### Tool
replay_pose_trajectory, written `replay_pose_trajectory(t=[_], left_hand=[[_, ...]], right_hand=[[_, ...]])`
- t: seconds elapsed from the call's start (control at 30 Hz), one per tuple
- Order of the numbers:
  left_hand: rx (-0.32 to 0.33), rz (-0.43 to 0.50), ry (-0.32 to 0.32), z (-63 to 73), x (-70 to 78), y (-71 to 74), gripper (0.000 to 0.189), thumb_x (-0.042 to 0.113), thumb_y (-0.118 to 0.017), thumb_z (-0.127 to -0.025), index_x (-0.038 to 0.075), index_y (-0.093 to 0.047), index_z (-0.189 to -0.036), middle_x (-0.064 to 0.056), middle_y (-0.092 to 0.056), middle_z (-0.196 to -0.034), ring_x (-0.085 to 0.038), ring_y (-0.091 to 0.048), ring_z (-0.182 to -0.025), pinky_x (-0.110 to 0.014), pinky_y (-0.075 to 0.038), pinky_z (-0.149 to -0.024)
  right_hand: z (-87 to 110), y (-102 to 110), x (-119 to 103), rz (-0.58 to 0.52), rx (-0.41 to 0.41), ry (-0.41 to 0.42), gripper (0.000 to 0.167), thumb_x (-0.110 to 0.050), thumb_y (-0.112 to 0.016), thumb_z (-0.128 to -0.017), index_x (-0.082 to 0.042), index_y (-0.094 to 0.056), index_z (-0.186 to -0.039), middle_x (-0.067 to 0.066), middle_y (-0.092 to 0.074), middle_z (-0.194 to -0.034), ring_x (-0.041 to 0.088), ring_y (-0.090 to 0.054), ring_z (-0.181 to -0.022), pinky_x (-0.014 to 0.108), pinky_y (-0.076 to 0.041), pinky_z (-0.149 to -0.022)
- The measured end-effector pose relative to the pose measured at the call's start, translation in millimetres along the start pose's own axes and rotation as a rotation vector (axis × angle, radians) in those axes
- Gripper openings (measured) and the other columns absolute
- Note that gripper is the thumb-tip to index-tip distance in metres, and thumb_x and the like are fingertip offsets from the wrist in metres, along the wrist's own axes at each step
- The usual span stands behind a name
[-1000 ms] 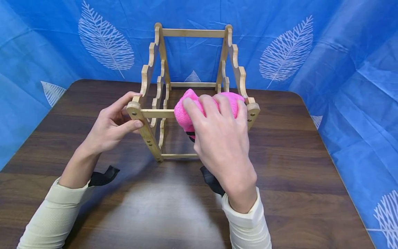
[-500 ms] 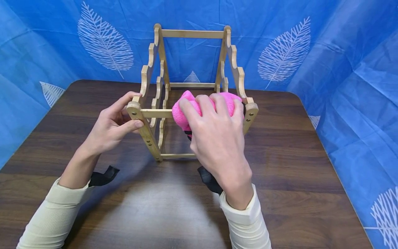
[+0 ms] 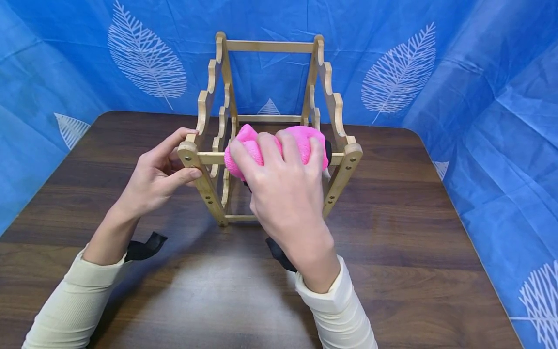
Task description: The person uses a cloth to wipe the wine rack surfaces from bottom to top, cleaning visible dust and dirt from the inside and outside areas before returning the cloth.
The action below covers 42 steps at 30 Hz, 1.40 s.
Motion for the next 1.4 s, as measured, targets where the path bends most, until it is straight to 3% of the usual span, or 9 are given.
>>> replay_pose_trajectory(t=[0.17, 0.33, 0.53, 0.87, 1.13, 1.27, 1.4], left_hand=[[-0.006, 0.010, -0.013, -1.1, -0.5, -0.8, 0.064, -0.008, -0.070, -0.087, 0.010, -0.048, -0.144, -0.009, -0.068, -0.108, -0.023, -0.070, -0.078, -0.038, -0.059, -0.060], [-0.011, 0.002, -0.017, -2.0, -0.7, -1.9, 0.064, -0.007, -0.071, -0.086, 0.011, -0.048, -0.144, -0.007, -0.068, -0.103, -0.023, -0.065, -0.066, -0.031, -0.055, -0.055], [-0.009, -0.008, -0.013, -2.6, -1.0, -2.4, 0.064, -0.006, -0.071, -0.087, 0.011, -0.048, -0.144, -0.006, -0.067, -0.103, -0.022, -0.062, -0.062, -0.029, -0.053, -0.053], [-0.024, -0.034, 0.023, -0.8, -1.1, -1.6, 0.068, -0.003, -0.071, -0.088, 0.015, -0.045, -0.148, -0.005, -0.066, -0.098, -0.021, -0.059, -0.064, -0.029, -0.049, -0.052], [-0.053, -0.042, 0.059, -3.2, 0.3, -3.1, 0.065, 0.003, -0.069, -0.092, 0.020, -0.043, -0.149, -0.006, -0.065, -0.100, -0.026, -0.061, -0.070, -0.029, -0.049, -0.056], [-0.061, -0.052, 0.067, -3.4, 0.4, -3.1, 0.064, 0.004, -0.068, -0.093, 0.020, -0.043, -0.149, -0.007, -0.065, -0.098, -0.029, -0.061, -0.071, -0.030, -0.049, -0.055], [-0.073, -0.051, 0.071, -3.8, 0.5, -1.5, 0.062, 0.004, -0.066, -0.094, 0.021, -0.043, -0.149, -0.007, -0.065, -0.097, -0.025, -0.061, -0.071, -0.031, -0.054, -0.059]], right_hand=[[-2.8, -10.5, -12.8, 0.061, 0.027, 0.041, 0.038, -0.011, -0.069, -0.082, -0.019, -0.065, -0.119, 0.012, -0.063, -0.118, 0.035, -0.052, -0.115, 0.069, -0.031, -0.099], [-3.8, -19.8, -22.4, 0.110, 0.068, 0.063, 0.033, -0.017, -0.067, -0.087, -0.021, -0.065, -0.120, 0.010, -0.062, -0.119, 0.032, -0.051, -0.117, 0.066, -0.033, -0.099], [-3.7, -22.9, -22.9, 0.106, 0.106, 0.071, 0.031, -0.019, -0.066, -0.089, -0.022, -0.067, -0.120, 0.009, -0.062, -0.120, 0.031, -0.052, -0.117, 0.064, -0.033, -0.100], [-0.7, -8.3, -11.4, -0.018, 0.033, 0.135, 0.047, -0.015, -0.079, -0.079, -0.023, -0.068, -0.125, 0.010, -0.060, -0.131, 0.033, -0.050, -0.121, 0.068, -0.035, -0.097], [1.9, 15.1, 10.0, -0.174, 0.010, 0.109, 0.054, -0.002, -0.083, -0.073, -0.018, -0.069, -0.123, 0.013, -0.059, -0.133, 0.035, -0.049, -0.125, 0.065, -0.040, -0.094], [3.7, 28.9, 23.1, -0.268, 0.108, 0.106, 0.038, 0.002, -0.070, -0.084, -0.011, -0.070, -0.120, 0.017, -0.060, -0.130, 0.039, -0.051, -0.123, 0.057, -0.040, -0.099], [8.3, 39.4, 41.7, -0.384, 0.370, 0.030, 0.027, -0.005, -0.068, -0.088, -0.008, -0.072, -0.114, 0.016, -0.063, -0.127, 0.039, -0.053, -0.119, 0.051, -0.041, -0.102]])
Point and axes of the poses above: each hand's wrist, its own z-axis away from the middle knuckle, its own y-axis out of the back of the hand, x = y × z, the point moved 3 cm from there along -z, towards the middle knuckle
